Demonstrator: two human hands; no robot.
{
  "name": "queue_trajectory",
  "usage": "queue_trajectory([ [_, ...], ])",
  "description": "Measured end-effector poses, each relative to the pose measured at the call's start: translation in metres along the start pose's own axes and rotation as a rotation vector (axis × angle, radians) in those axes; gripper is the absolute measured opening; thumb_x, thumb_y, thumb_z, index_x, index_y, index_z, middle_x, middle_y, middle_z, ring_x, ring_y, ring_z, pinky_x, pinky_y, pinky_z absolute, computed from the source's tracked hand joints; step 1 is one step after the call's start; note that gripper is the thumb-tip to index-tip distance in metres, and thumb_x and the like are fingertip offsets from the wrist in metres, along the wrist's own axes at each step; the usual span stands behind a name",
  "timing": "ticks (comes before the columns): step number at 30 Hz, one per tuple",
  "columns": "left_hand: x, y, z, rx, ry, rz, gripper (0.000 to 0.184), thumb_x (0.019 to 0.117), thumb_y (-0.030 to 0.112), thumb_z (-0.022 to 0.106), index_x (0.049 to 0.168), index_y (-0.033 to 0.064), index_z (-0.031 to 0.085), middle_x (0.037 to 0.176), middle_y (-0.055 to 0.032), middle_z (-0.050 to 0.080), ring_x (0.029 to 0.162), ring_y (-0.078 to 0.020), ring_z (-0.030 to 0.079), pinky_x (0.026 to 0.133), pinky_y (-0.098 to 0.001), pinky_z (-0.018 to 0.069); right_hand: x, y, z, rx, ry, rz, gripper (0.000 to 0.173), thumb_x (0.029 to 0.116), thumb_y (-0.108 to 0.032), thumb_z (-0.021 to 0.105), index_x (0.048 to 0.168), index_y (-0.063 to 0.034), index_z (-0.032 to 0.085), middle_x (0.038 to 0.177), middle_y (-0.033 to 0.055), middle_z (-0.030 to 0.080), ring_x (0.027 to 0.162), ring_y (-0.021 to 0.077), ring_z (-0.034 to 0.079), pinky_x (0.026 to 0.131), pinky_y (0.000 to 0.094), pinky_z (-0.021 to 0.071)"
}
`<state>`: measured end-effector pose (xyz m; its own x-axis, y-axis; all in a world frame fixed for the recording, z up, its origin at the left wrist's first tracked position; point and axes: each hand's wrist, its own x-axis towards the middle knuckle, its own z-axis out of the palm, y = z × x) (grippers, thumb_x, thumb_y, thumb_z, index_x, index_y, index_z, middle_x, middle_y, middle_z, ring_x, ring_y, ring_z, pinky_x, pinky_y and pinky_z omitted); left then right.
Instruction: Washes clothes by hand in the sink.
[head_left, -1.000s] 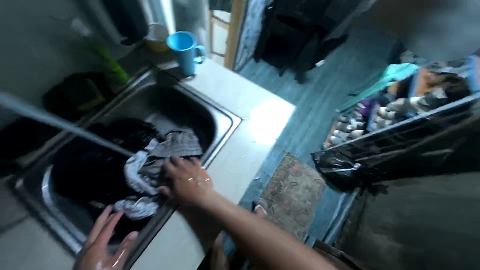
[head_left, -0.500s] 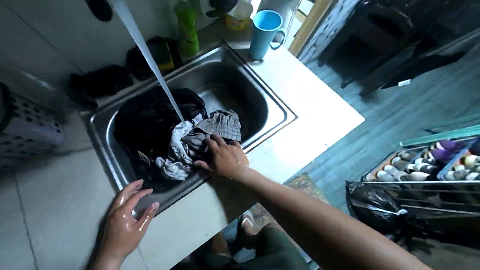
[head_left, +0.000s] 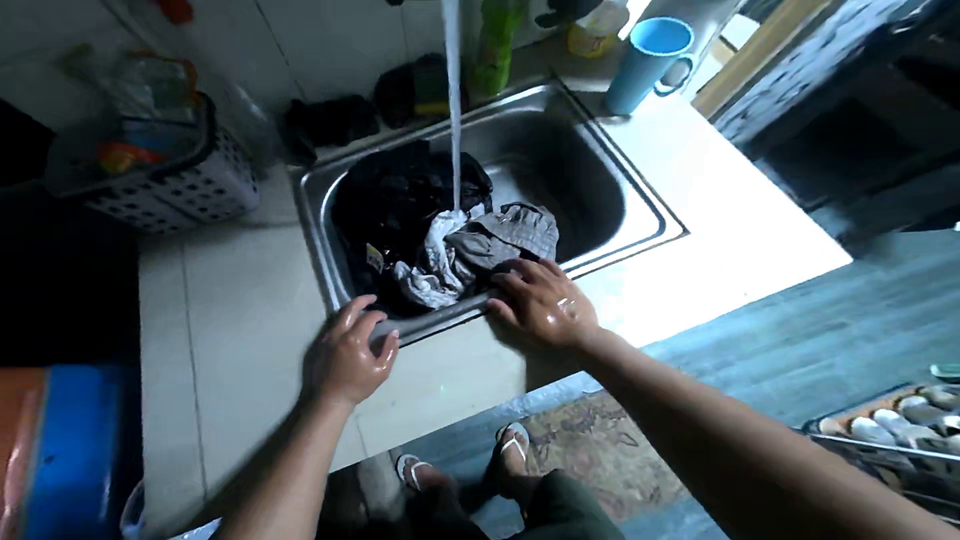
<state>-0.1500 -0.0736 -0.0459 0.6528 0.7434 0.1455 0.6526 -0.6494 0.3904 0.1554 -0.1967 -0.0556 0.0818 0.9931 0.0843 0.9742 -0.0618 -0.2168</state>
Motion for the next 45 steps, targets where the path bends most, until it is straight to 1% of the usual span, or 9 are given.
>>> queue_trajectory([
  [4,-0.002,-0.007,0.0,-0.053,-0.01,0.006,0.035,0.0973,0.039,0.063,0.115,0.0121,0.074,0.145,-0.0054,0.06,0.128,-0.0223,0.061,0.105,-0.0459,0.0524,0.001,-0.002,-0.002,-0.011,-0.034,-0.027,0.061,0.1021,-0.059,0.035,0.125,-0.0145,0.07,0.134,0.0103,0.065,0.126,0.0301,0.06,0.111,0.054,0.0422],
  [7,0.002,-0.003,0.002,-0.118,-0.002,0.011,0.031,0.0952,0.033,0.065,0.112,0.0093,0.074,0.143,-0.0082,0.061,0.128,-0.0242,0.061,0.106,-0.0466,0.0511,0.0,0.001,-0.001,-0.022,-0.018,-0.04,0.061,0.1025,-0.058,0.034,0.123,-0.0136,0.071,0.129,0.0091,0.068,0.123,0.0281,0.063,0.111,0.0519,0.0429],
  [13,0.004,-0.003,0.003,-0.176,0.035,0.022,0.026,0.0927,0.026,0.067,0.106,0.0056,0.074,0.137,-0.0122,0.064,0.124,-0.0261,0.063,0.104,-0.0451,0.0521,0.0,-0.001,-0.004,-0.032,-0.037,-0.036,0.064,0.1031,-0.058,0.031,0.123,-0.0115,0.07,0.122,0.0115,0.071,0.121,0.0301,0.065,0.111,0.0514,0.0426],
  [22,0.002,-0.006,0.007,-0.166,0.016,0.028,0.025,0.0955,0.026,0.065,0.109,0.007,0.074,0.138,-0.0106,0.063,0.127,-0.025,0.061,0.106,-0.0448,0.0508,0.0,-0.005,-0.006,-0.052,-0.024,-0.028,0.059,0.1035,-0.055,0.034,0.12,-0.0126,0.072,0.117,0.0109,0.073,0.117,0.0299,0.066,0.109,0.0511,0.0443],
  [25,0.006,-0.006,0.007,-0.181,0.045,0.043,0.023,0.0935,0.024,0.066,0.106,0.006,0.074,0.135,-0.0114,0.064,0.125,-0.0258,0.062,0.105,-0.0444,0.0515,0.002,-0.003,-0.006,-0.059,-0.025,-0.028,0.06,0.1038,-0.055,0.033,0.12,-0.0124,0.072,0.117,0.0112,0.073,0.118,0.0303,0.066,0.11,0.0515,0.0443],
  [29,0.005,-0.007,0.004,-0.203,0.036,0.06,0.021,0.0945,0.02,0.066,0.107,0.0039,0.073,0.135,-0.0141,0.065,0.124,-0.0269,0.063,0.105,-0.0448,0.0516,0.002,-0.007,-0.008,-0.054,-0.066,0.004,0.06,0.1034,-0.056,0.034,0.123,-0.0132,0.071,0.12,0.0111,0.072,0.12,0.03,0.065,0.112,0.0507,0.0424],
  [35,0.003,-0.01,0.002,-0.191,0.032,0.098,0.027,0.097,0.023,0.062,0.11,0.0031,0.073,0.136,-0.0163,0.064,0.124,-0.0309,0.063,0.104,-0.0514,0.0512,0.002,-0.007,-0.008,-0.05,-0.102,0.062,0.058,0.1026,-0.059,0.035,0.122,-0.0167,0.07,0.12,0.0078,0.071,0.122,0.0263,0.063,0.115,0.0469,0.0396],
  [38,0.001,-0.011,0.001,-0.21,0.037,0.094,0.028,0.0975,0.024,0.06,0.11,0.0024,0.073,0.136,-0.0174,0.064,0.125,-0.0326,0.063,0.105,-0.0529,0.0503,0.002,-0.006,-0.01,-0.071,-0.122,0.031,0.059,0.1045,-0.056,0.033,0.124,-0.014,0.069,0.121,0.0099,0.071,0.123,0.0278,0.063,0.114,0.0474,0.0401],
  [45,0.001,-0.009,-0.002,-0.156,0.031,0.108,0.032,0.0987,0.026,0.055,0.112,0.0023,0.072,0.136,-0.0174,0.064,0.125,-0.0314,0.062,0.106,-0.0493,0.0495,0.007,-0.002,-0.01,-0.081,-0.171,-0.011,0.063,0.1049,-0.057,0.029,0.123,-0.0115,0.067,0.119,0.0132,0.069,0.12,0.0315,0.063,0.111,0.0516,0.0405],
])
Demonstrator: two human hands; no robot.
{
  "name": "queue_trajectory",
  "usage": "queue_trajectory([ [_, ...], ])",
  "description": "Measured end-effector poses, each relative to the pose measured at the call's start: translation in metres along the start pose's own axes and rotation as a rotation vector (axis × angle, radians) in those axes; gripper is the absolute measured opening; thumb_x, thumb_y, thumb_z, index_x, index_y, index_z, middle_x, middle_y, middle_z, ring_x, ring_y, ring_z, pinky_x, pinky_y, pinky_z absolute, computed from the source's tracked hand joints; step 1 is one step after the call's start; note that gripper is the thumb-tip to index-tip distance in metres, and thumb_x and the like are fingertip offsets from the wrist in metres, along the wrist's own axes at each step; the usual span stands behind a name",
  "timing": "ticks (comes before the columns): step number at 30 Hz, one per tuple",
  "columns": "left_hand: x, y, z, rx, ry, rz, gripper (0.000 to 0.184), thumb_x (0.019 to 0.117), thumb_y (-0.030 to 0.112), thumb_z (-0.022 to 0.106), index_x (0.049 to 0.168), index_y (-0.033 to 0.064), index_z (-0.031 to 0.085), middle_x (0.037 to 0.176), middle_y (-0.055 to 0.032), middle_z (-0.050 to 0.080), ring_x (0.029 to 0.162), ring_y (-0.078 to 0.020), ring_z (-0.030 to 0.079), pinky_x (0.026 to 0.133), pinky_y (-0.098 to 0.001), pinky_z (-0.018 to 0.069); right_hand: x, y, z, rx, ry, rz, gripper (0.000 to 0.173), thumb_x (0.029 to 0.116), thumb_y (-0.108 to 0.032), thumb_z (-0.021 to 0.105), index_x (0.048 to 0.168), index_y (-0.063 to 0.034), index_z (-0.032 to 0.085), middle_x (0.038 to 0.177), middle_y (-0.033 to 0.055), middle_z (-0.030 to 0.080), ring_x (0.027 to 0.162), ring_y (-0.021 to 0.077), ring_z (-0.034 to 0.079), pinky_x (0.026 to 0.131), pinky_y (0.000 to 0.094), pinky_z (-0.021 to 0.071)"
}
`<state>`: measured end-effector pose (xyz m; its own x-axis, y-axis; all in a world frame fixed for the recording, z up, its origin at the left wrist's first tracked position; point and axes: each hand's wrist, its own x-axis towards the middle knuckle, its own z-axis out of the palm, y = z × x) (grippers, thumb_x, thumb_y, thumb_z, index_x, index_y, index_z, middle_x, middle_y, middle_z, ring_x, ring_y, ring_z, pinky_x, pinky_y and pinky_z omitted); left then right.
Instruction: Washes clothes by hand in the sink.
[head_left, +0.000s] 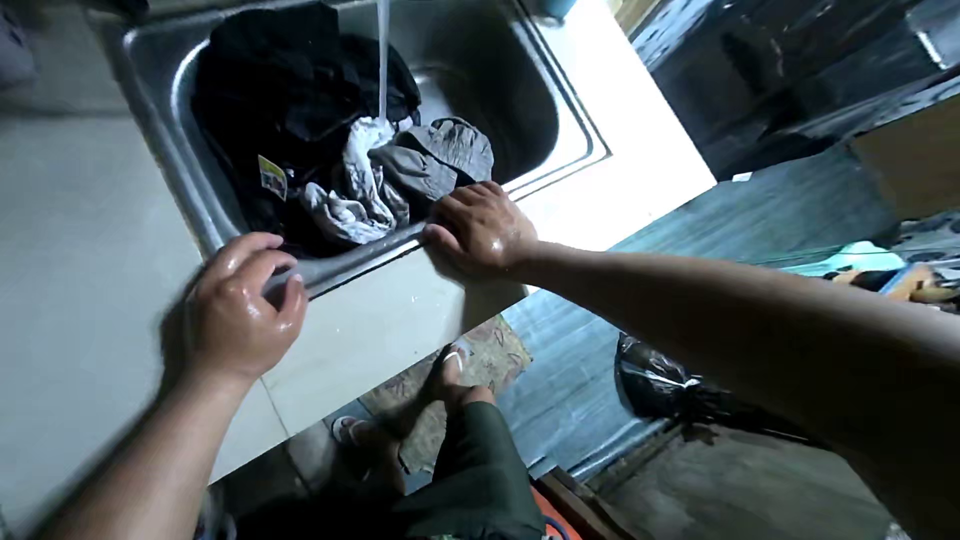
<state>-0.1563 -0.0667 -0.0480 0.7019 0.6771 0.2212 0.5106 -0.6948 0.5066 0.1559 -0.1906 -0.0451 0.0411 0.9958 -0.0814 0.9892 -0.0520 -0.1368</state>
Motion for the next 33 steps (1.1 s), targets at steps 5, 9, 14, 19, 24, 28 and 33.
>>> queue_trajectory([
  [5,0.002,0.005,0.003,0.065,-0.002,-0.009,0.035,0.0986,0.027,0.054,0.112,0.0005,0.072,0.137,-0.0187,0.063,0.125,-0.0346,0.062,0.104,-0.0527,0.0506,-0.003,0.002,0.0,0.024,0.007,-0.002,0.071,0.1023,-0.067,0.028,0.122,-0.0114,0.068,0.117,0.0123,0.07,0.119,0.032,0.063,0.112,0.0552,0.0397],
  [9,0.002,0.007,0.006,0.197,0.02,-0.05,0.036,0.0953,0.03,0.055,0.114,0.0054,0.073,0.137,-0.0143,0.065,0.129,-0.0299,0.061,0.108,-0.0486,0.0505,-0.003,0.004,-0.007,0.167,-0.023,-0.085,0.071,0.0996,-0.071,0.03,0.133,-0.0178,0.064,0.127,0.0078,0.068,0.126,0.03,0.06,0.114,0.0605,0.0358],
  [14,0.005,0.009,0.008,0.296,-0.044,-0.088,0.037,0.0947,0.027,0.053,0.119,0.0072,0.072,0.142,-0.0116,0.062,0.137,-0.0268,0.055,0.115,-0.045,0.0453,-0.007,0.009,-0.007,0.309,0.012,-0.086,0.069,0.0979,-0.072,0.035,0.129,-0.0201,0.068,0.122,0.0064,0.07,0.122,0.0297,0.062,0.113,0.062,0.035],
  [19,0.007,0.01,0.007,0.352,-0.106,-0.125,0.037,0.095,0.024,0.051,0.12,0.0051,0.071,0.143,-0.0134,0.06,0.139,-0.0288,0.053,0.117,-0.0455,0.0432,-0.003,0.015,-0.01,0.368,-0.08,-0.132,0.071,0.0952,-0.075,0.037,0.131,-0.0204,0.066,0.131,0.0072,0.066,0.128,0.0295,0.058,0.115,0.0621,0.0315],
  [24,0.005,0.008,0.011,0.384,-0.127,-0.104,0.042,0.099,0.025,0.044,0.128,0.009,0.07,0.143,-0.0084,0.062,0.144,-0.0259,0.048,0.121,-0.0427,0.0379,0.021,0.071,-0.027,0.292,-0.343,-0.169,0.069,0.0956,-0.075,0.041,0.135,-0.0242,0.064,0.113,0.0112,0.073,0.102,0.0352,0.071,0.083,0.0622,0.0555],
  [28,0.005,0.008,0.011,0.379,-0.115,-0.096,0.042,0.1002,0.026,0.042,0.127,0.01,0.071,0.141,-0.008,0.063,0.144,-0.0255,0.048,0.121,-0.0425,0.0383,0.016,0.085,-0.029,0.088,-0.355,-0.098,0.074,0.0961,-0.077,0.03,0.122,-0.0213,0.07,0.103,0.0111,0.074,0.095,0.0352,0.072,0.076,0.0579,0.056],
  [33,0.002,0.005,0.015,0.363,-0.104,-0.109,0.043,0.0996,0.029,0.042,0.126,0.0106,0.071,0.14,-0.0074,0.063,0.143,-0.0251,0.048,0.12,-0.043,0.0394,0.016,0.084,-0.024,0.069,-0.32,-0.121,0.073,0.0965,-0.077,0.025,0.123,-0.0245,0.07,0.104,0.0072,0.074,0.093,0.0313,0.072,0.076,0.0561,0.0567],
])
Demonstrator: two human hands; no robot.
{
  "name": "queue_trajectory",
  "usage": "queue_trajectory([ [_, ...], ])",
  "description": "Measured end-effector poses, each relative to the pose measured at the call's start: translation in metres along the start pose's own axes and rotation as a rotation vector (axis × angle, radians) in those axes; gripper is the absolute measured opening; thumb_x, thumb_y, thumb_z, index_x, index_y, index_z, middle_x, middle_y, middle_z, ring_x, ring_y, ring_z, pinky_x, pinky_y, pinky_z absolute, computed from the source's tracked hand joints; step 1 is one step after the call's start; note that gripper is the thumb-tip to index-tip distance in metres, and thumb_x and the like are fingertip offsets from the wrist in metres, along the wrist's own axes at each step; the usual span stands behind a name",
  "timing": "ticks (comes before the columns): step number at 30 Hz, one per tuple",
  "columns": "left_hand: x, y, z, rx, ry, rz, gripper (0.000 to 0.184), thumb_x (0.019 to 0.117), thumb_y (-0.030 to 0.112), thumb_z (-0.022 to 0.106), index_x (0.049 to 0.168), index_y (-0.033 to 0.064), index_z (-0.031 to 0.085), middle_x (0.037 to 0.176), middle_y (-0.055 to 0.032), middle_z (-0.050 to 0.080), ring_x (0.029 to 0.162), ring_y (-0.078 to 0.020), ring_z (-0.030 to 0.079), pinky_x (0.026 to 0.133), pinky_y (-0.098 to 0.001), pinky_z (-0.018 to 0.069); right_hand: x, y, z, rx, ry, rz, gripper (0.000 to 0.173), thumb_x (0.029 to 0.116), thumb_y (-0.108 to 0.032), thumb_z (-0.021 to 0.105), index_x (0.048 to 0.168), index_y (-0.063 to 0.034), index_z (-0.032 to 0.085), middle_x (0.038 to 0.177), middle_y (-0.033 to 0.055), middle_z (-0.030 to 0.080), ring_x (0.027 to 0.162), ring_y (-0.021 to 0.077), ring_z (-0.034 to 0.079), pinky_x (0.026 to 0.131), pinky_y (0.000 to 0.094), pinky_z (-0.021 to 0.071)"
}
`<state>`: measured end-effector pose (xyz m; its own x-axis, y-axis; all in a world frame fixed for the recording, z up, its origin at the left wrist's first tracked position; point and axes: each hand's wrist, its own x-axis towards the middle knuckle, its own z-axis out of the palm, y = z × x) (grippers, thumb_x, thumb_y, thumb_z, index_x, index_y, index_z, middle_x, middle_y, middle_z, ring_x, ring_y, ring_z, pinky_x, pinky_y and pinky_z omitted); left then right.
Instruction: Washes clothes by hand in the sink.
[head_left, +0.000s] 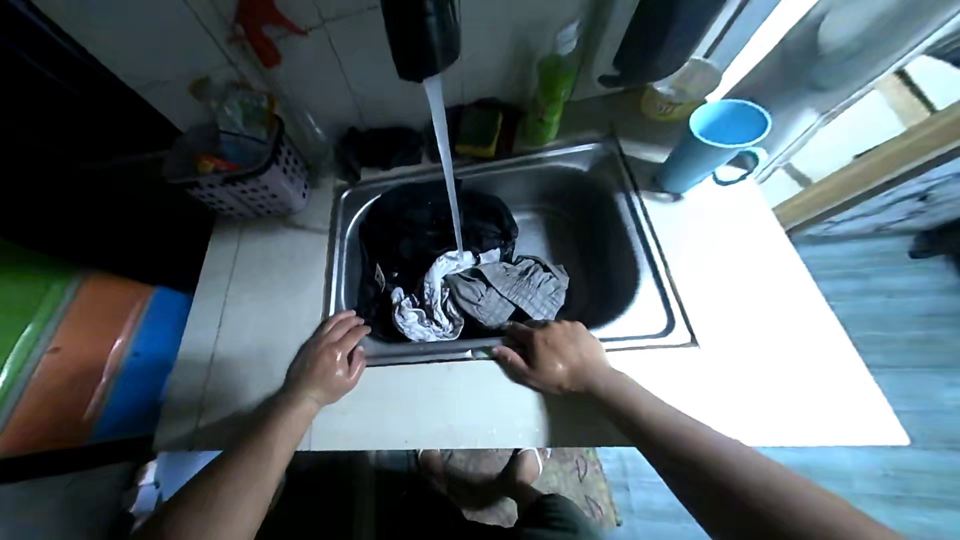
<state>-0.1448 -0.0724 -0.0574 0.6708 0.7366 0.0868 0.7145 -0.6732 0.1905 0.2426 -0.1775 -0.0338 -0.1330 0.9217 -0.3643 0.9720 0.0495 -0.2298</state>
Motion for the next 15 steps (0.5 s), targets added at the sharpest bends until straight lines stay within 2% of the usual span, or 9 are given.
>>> queue_trajectory([
  [2,-0.0008,-0.001,0.0,0.007,0.001,0.001,0.044,0.0987,0.031,0.042,0.126,0.011,0.071,0.139,-0.0069,0.064,0.142,-0.0248,0.048,0.119,-0.0427,0.0401,-0.0019,-0.0024,0.0023,-0.002,0.04,0.002,0.072,0.0972,-0.075,0.027,0.123,-0.0246,0.07,0.101,0.0074,0.075,0.091,0.0316,0.072,0.074,0.0559,0.0568],
  [6,0.0017,-0.0021,-0.003,-0.009,-0.003,0.014,0.044,0.0972,0.034,0.045,0.124,0.0113,0.072,0.137,-0.006,0.065,0.141,-0.0245,0.05,0.117,-0.0429,0.0415,-0.0035,-0.0075,0.0035,-0.048,0.14,0.009,0.062,0.0972,-0.071,0.033,0.108,-0.0246,0.073,0.085,0.004,0.074,0.078,0.0276,0.072,0.064,0.052,0.0564],
  [10,0.0005,0.0019,-0.0029,-0.026,0.026,-0.008,0.043,0.0965,0.035,0.047,0.122,0.0119,0.072,0.135,-0.0051,0.066,0.141,-0.024,0.05,0.116,-0.0424,0.0428,-0.0024,-0.0033,0.0077,-0.059,0.227,-0.032,0.063,0.0956,-0.071,0.034,0.1,-0.0245,0.076,0.076,0.0017,0.072,0.069,0.0252,0.071,0.057,0.0509,0.055],
  [15,-0.0024,0.0046,-0.0024,-0.037,0.033,-0.003,0.042,0.0973,0.034,0.048,0.123,0.0112,0.072,0.135,-0.0055,0.066,0.141,-0.0244,0.05,0.118,-0.0426,0.041,-0.0085,-0.0103,0.0046,-0.056,0.187,0.017,0.058,0.0959,-0.068,0.038,0.1,-0.0245,0.076,0.078,0.0026,0.072,0.073,0.0267,0.072,0.062,0.053,0.0561],
])
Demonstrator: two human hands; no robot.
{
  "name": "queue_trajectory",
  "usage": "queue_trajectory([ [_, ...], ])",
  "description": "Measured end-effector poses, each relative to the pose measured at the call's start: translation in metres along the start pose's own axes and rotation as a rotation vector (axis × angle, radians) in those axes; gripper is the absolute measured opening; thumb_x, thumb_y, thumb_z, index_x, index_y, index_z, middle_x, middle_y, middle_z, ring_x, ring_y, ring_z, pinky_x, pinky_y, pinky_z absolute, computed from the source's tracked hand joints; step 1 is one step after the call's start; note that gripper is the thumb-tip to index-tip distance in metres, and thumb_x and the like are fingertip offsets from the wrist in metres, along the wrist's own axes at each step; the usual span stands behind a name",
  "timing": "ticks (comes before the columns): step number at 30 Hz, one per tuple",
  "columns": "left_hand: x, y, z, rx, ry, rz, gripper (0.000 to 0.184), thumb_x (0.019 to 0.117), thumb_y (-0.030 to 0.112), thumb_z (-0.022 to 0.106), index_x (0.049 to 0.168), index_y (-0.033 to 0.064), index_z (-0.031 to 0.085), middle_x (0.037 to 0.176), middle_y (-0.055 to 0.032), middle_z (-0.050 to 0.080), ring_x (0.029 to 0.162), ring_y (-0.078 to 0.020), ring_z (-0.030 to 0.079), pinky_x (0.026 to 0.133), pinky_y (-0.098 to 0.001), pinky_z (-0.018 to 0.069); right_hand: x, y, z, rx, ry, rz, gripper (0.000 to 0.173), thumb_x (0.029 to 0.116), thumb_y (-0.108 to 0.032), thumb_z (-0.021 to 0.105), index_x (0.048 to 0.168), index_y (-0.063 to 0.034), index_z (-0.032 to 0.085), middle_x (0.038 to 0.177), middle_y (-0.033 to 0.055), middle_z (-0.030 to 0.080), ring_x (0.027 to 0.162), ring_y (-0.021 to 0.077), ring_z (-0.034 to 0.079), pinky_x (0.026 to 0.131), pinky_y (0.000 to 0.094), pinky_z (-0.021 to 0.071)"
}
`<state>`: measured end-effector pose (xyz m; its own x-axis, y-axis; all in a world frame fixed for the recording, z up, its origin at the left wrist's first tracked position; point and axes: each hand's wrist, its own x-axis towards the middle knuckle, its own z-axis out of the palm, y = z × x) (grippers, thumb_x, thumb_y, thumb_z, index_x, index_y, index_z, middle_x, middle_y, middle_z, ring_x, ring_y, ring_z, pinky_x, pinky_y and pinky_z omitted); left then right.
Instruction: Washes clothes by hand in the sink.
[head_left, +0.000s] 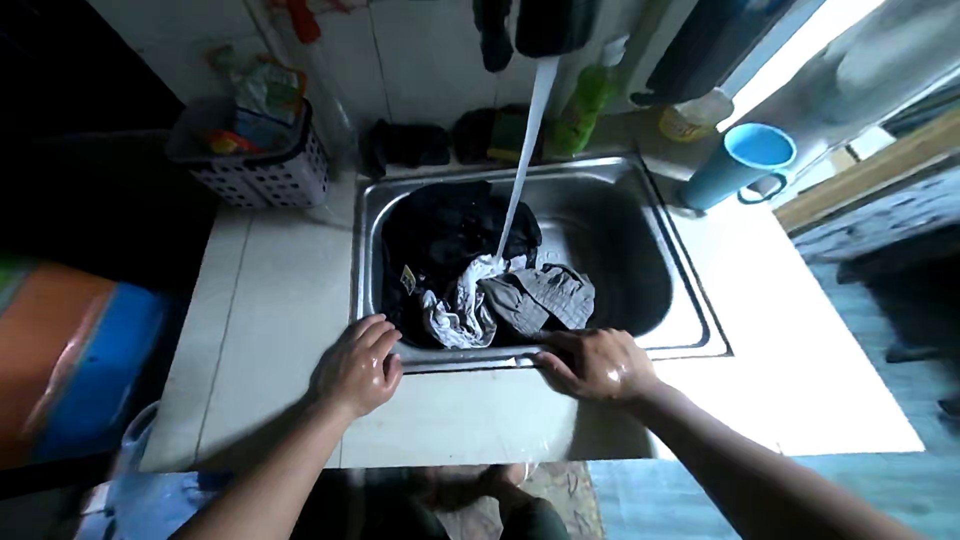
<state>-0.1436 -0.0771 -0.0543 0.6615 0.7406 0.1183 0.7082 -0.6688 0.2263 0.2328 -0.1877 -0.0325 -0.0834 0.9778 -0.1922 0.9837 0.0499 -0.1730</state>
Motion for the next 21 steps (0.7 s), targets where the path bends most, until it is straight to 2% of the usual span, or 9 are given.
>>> queue_trajectory([
  [4,0.003,0.0,-0.003,0.05,-0.018,-0.011,0.04,0.096,0.034,0.051,0.124,0.0143,0.072,0.137,-0.002,0.065,0.142,-0.0196,0.048,0.119,-0.0394,0.0404,0.004,0.003,0.001,0.008,-0.068,0.027,0.066,0.0957,-0.072,0.03,0.107,-0.0238,0.074,0.088,0.006,0.075,0.084,0.0301,0.073,0.072,0.0558,0.0578],
  [7,0.006,-0.001,-0.003,0.086,-0.054,-0.034,0.04,0.0976,0.035,0.05,0.126,0.0179,0.072,0.14,0.0017,0.063,0.145,-0.0151,0.045,0.12,-0.0361,0.0388,0.011,0.005,-0.004,0.034,-0.225,0.093,0.078,0.0939,-0.079,0.022,0.121,-0.025,0.071,0.103,0.012,0.076,0.099,0.0368,0.072,0.084,0.0619,0.0553],
  [9,0.004,-0.001,-0.003,0.08,-0.084,-0.062,0.04,0.0988,0.035,0.048,0.128,0.0195,0.071,0.142,0.0027,0.062,0.146,-0.0138,0.043,0.121,-0.0352,0.0376,0.018,0.005,-0.009,0.126,-0.261,0.174,0.076,0.094,-0.08,0.028,0.121,-0.0241,0.072,0.107,0.0137,0.075,0.104,0.0378,0.071,0.088,0.0635,0.0538],
  [12,0.006,-0.002,-0.003,0.052,-0.089,-0.067,0.041,0.0991,0.035,0.046,0.129,0.0199,0.07,0.142,0.0031,0.063,0.146,-0.0137,0.044,0.121,-0.0344,0.0373,0.041,0.002,-0.015,0.368,0.001,0.232,0.044,0.1002,-0.054,0.053,0.109,-0.0172,0.075,0.098,0.0084,0.076,0.095,0.0288,0.073,0.087,0.0575,0.0571],
  [15,0.006,-0.003,-0.003,0.05,-0.072,-0.053,0.039,0.0984,0.035,0.047,0.127,0.0209,0.07,0.14,0.0038,0.064,0.144,-0.0134,0.046,0.12,-0.0342,0.0391,0.079,-0.019,-0.028,0.374,0.245,0.238,0.023,0.0986,-0.028,0.061,0.108,-0.0123,0.076,0.105,0.0111,0.075,0.098,0.0304,0.073,0.086,0.0562,0.0577],
  [17,0.005,-0.003,-0.005,0.05,-0.068,-0.045,0.039,0.0981,0.036,0.048,0.127,0.021,0.07,0.138,0.0038,0.065,0.143,-0.0138,0.047,0.12,-0.0348,0.0393,0.107,-0.024,-0.039,0.327,0.078,0.361,0.035,0.097,-0.025,0.063,0.128,-0.01,0.068,0.128,0.0173,0.066,0.118,0.0381,0.064,0.098,0.0599,0.0518],
  [18,0.007,-0.004,-0.005,0.048,-0.056,-0.039,0.039,0.0977,0.037,0.049,0.126,0.021,0.071,0.137,0.0037,0.065,0.143,-0.014,0.048,0.119,-0.035,0.0395,0.121,-0.019,-0.041,0.288,-0.038,0.418,0.042,0.0958,-0.027,0.064,0.133,-0.0084,0.064,0.132,0.0214,0.063,0.122,0.0421,0.061,0.1,0.063,0.0499],
  [20,0.004,-0.003,-0.005,0.038,-0.055,-0.038,0.039,0.0979,0.039,0.049,0.125,0.0215,0.071,0.136,0.0041,0.066,0.143,-0.0143,0.048,0.12,-0.035,0.0393,0.138,-0.011,-0.047,0.227,-0.196,0.505,0.039,0.0956,-0.033,0.063,0.126,-0.009,0.068,0.127,0.0239,0.066,0.119,0.0448,0.063,0.097,0.0674,0.05],
  [21,0.004,-0.004,-0.005,0.028,-0.051,-0.037,0.039,0.0982,0.04,0.049,0.124,0.0216,0.071,0.136,0.004,0.066,0.143,-0.0146,0.048,0.119,-0.0354,0.0392,0.145,-0.006,-0.057,0.23,-0.194,0.529,0.035,0.0984,-0.034,0.059,0.122,-0.0097,0.07,0.124,0.0237,0.068,0.117,0.0448,0.064,0.095,0.0683,0.0505],
])
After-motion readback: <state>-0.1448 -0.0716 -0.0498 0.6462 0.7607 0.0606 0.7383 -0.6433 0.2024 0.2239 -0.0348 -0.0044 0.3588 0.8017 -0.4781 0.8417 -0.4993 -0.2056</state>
